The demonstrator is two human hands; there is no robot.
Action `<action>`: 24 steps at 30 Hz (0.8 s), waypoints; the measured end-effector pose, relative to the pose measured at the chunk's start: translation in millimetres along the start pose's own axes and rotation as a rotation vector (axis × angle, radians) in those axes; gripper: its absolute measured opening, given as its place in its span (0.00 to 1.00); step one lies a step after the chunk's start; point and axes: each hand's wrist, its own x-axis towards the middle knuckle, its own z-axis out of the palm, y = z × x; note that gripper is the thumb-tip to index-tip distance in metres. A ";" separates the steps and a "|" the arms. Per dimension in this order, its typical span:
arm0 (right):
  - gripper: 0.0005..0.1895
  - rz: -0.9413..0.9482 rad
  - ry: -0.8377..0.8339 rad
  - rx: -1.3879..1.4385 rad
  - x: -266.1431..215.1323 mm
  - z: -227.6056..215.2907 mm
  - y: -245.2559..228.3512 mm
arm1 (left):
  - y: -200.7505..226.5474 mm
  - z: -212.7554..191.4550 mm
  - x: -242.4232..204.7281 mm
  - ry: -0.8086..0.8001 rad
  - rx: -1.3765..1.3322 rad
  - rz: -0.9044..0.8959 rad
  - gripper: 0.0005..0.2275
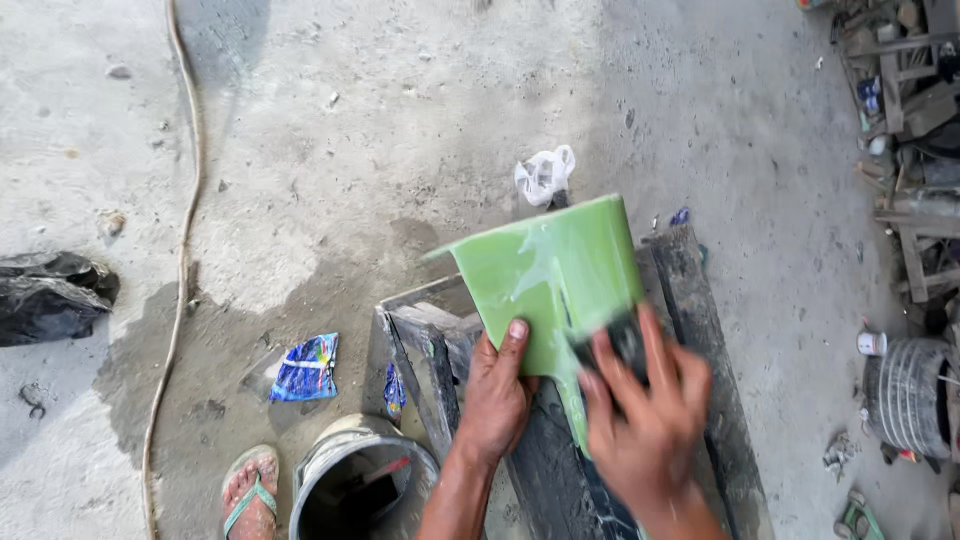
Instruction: The person sands a green car fender with a sanding block, repeatedly dipping the block into a bucket of water and wiping the surface with their hand. They work along the edges and flat areas of the fender, occasionally rotating it to access different sections.
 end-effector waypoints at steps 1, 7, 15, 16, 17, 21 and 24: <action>0.17 0.007 -0.011 0.001 29.4 11.5 -4.3 | -1.1 -2.0 0.3 0.009 0.001 -0.009 0.14; 0.18 0.032 0.025 0.084 26.2 -0.4 -16.3 | 2.2 0.7 -5.4 -0.032 -0.017 0.014 0.16; 0.16 -0.021 0.102 0.061 69.7 33.7 -15.1 | 1.5 2.2 0.3 -0.005 0.015 0.043 0.17; 0.16 -0.010 0.098 0.062 68.0 31.2 -16.6 | 0.0 0.2 -0.7 -0.001 0.022 0.035 0.17; 0.17 0.002 0.072 0.079 67.9 28.8 -18.1 | -0.5 -1.0 -1.0 -0.013 0.009 0.052 0.17; 0.17 0.067 -0.044 0.035 -19.3 -22.8 -24.2 | 4.4 2.0 -2.1 0.159 0.045 -0.069 0.19; 0.15 0.081 0.013 -0.045 -32.9 -14.1 -21.0 | -1.7 -0.4 -1.6 0.079 -0.004 -0.026 0.14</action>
